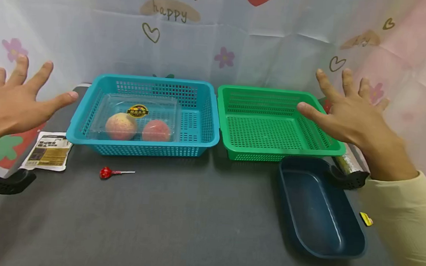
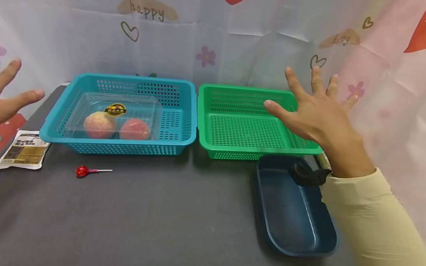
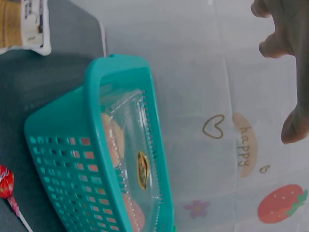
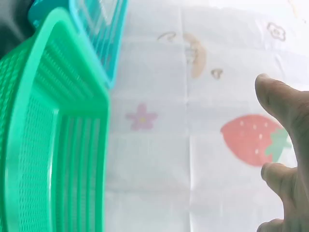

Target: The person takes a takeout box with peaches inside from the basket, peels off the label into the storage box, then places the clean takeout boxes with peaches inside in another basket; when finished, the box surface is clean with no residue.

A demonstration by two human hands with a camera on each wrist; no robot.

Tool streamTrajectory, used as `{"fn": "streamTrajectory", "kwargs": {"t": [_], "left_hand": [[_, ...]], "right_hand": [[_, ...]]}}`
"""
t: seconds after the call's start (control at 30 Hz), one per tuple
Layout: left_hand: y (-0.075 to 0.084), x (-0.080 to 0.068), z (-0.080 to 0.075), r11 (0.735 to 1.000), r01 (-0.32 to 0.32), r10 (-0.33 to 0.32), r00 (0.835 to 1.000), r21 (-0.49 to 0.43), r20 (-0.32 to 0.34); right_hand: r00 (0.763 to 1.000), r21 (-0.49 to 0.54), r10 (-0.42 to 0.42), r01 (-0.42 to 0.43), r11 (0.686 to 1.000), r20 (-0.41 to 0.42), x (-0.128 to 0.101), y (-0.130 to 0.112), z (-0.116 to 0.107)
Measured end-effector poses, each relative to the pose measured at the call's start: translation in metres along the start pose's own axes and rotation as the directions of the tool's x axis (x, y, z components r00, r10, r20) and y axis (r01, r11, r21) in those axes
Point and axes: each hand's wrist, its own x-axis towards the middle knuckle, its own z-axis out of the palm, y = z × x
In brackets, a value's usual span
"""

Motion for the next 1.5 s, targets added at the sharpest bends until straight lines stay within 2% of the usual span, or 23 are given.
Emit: {"fn": "streamTrajectory", "kwargs": {"t": [0.4, 0.63, 0.9, 1.2, 1.5], "left_hand": [[0.002, -0.009, 0.017, 0.995, -0.064, 0.063, 0.998, -0.078, -0.015], [0.002, -0.011, 0.038, 0.985, -0.107, 0.106, 0.994, -0.138, -0.009], [-0.003, -0.010, 0.062, 0.957, -0.173, 0.179, 0.984, -0.234, 0.007], [-0.003, -0.008, 0.084, 0.939, -0.193, 0.200, 0.980, -0.286, -0.003], [-0.010, -0.006, 0.101, 0.941, -0.161, 0.170, 0.985, -0.296, 0.004]], "right_hand": [[0.991, 0.054, -0.130, 0.131, 0.990, -0.035, 0.027, -0.058, 0.005], [0.981, 0.090, -0.186, 0.189, 0.978, -0.047, 0.045, -0.089, 0.016], [0.973, 0.130, -0.230, 0.232, 0.964, -0.031, 0.067, -0.115, 0.034], [0.964, 0.227, -0.264, 0.257, 0.940, 0.003, 0.090, -0.142, 0.057], [0.958, 0.302, -0.286, 0.265, 0.916, 0.028, 0.112, -0.165, 0.085]]}}
